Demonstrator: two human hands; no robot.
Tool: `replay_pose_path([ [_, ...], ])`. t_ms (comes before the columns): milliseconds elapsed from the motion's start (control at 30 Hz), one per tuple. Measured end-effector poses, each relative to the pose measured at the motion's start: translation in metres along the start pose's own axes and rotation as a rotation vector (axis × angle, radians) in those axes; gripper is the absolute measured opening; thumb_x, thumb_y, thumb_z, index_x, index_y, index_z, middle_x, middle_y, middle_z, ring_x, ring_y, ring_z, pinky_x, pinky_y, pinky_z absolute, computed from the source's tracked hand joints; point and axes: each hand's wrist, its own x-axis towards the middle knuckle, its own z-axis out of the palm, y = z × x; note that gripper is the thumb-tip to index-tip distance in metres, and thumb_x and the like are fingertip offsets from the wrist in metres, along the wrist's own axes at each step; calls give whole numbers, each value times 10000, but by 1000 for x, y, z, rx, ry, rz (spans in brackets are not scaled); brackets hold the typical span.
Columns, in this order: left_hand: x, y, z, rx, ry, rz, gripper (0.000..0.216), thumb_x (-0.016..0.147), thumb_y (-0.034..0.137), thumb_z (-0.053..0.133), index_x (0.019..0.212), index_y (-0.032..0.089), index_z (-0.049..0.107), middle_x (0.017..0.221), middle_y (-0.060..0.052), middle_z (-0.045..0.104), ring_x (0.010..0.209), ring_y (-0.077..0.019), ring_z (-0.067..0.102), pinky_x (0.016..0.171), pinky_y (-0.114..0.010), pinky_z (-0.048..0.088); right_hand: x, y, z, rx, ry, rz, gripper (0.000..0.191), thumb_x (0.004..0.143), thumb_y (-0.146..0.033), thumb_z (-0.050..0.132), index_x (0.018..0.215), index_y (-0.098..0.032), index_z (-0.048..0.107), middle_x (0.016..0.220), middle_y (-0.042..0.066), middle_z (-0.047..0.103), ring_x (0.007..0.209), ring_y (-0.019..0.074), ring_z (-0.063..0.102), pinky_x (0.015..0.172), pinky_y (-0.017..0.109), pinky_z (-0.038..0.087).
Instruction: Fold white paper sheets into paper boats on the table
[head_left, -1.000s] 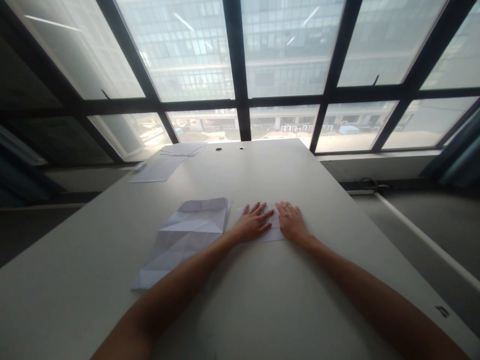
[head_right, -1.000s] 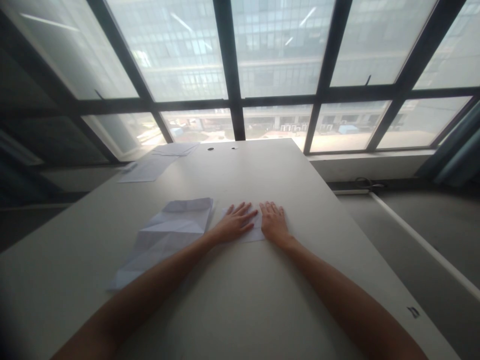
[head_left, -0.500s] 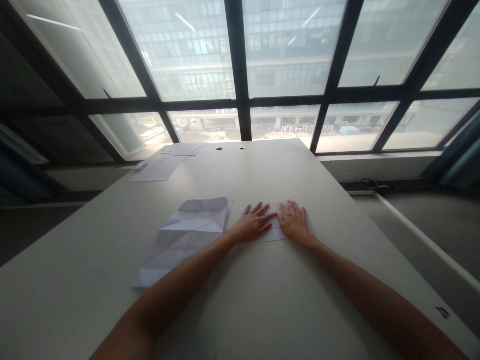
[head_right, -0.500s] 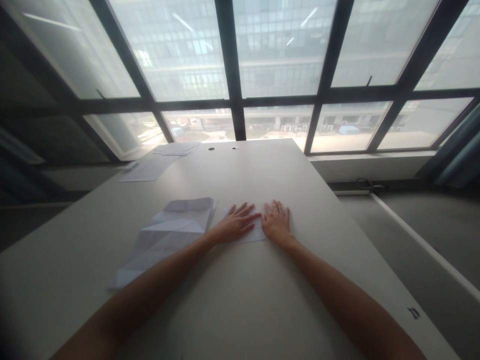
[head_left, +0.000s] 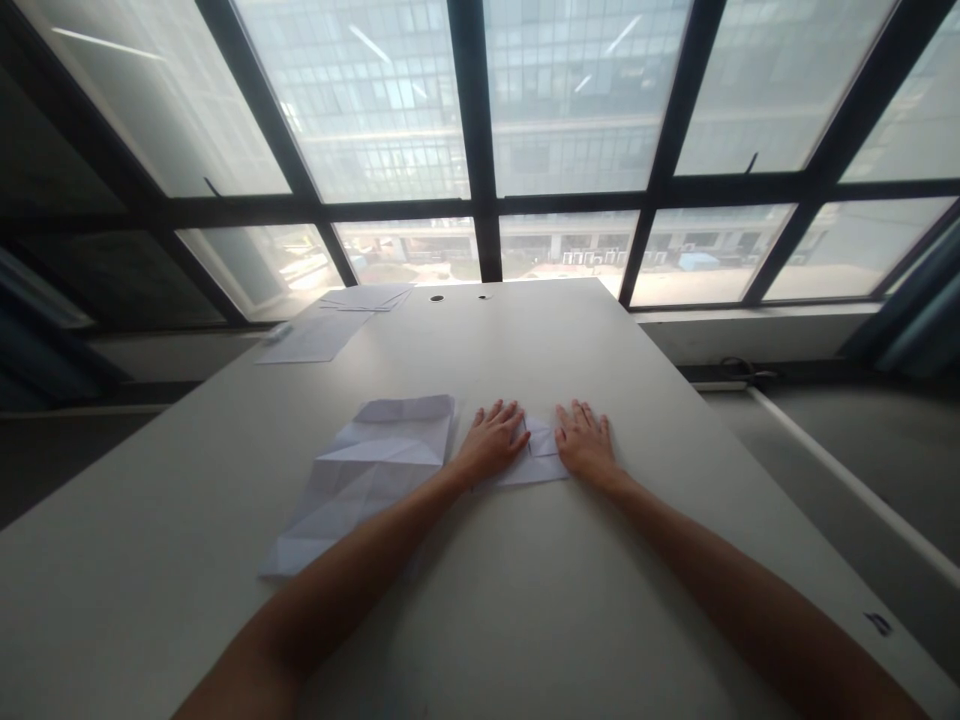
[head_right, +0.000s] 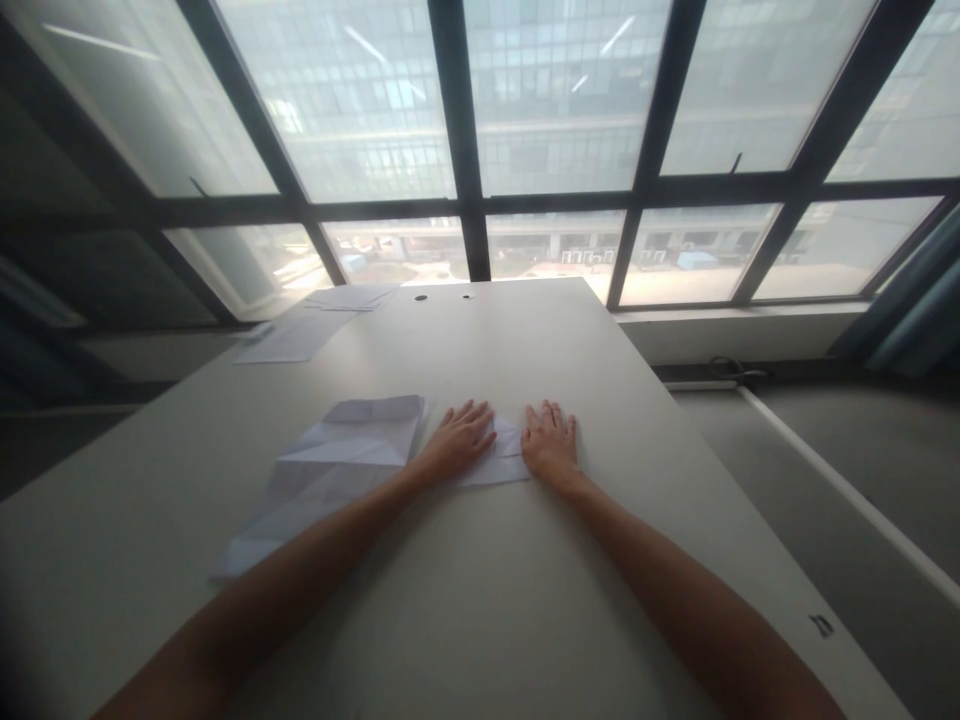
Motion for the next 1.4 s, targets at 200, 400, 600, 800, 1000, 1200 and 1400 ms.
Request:
replay_pose_path([
  [200,-2,7,-3,-67,-48,278,561,1004,463,342,1523,258,291,1594,-52,270,1489,-240,167,1196,-497,150,2,1,-1,32,44,-2,523,971,-361,361,1458,-179,420,1539,163,362,1439,302,266,1147,548,174],
  [400,-1,7,3,-91,-101,253,567,1027,472,253,1547,247,231,1600,-44,245,1491,-230,159,1201,-470,128,7,2,-5,102,73,-133,478,964,-225,339,1411,-124,475,1501,139,434,1427,235,306,1171,441,187],
  [600,4,1,7,-85,-80,157,596,1020,497,267,1548,224,232,1601,-50,235,1491,-229,154,1198,-458,151,-1,-7,-9,139,-61,-420,537,1021,-357,245,1490,-123,360,1549,123,355,1451,211,266,1184,457,151],
  [800,2,3,3,-78,-75,152,584,1019,490,267,1530,208,287,1594,-53,258,1488,-231,171,1200,-447,148,-2,-7,-6,53,-100,-288,605,1015,-417,232,1510,-74,297,1582,163,248,1478,252,186,1175,544,110],
  [1000,2,3,2,-69,-83,147,577,1017,481,277,1526,211,293,1593,-58,262,1489,-230,163,1198,-448,150,-5,-7,-8,32,-134,-185,663,1009,-474,209,1524,-59,244,1603,175,155,1495,262,93,1164,595,39],
  [1200,3,2,4,-67,-92,137,579,1012,473,291,1531,217,280,1598,-47,251,1491,-226,156,1200,-438,142,-1,-2,-5,24,-148,-60,589,1008,-362,217,1537,-102,226,1614,148,140,1494,261,84,1152,620,38],
  [1400,3,2,4,-72,-94,145,577,1013,471,285,1532,219,277,1603,-38,234,1492,-230,148,1202,-442,130,6,11,0,39,-82,21,563,981,-268,248,1533,-161,276,1604,141,211,1479,298,153,1139,634,108],
])
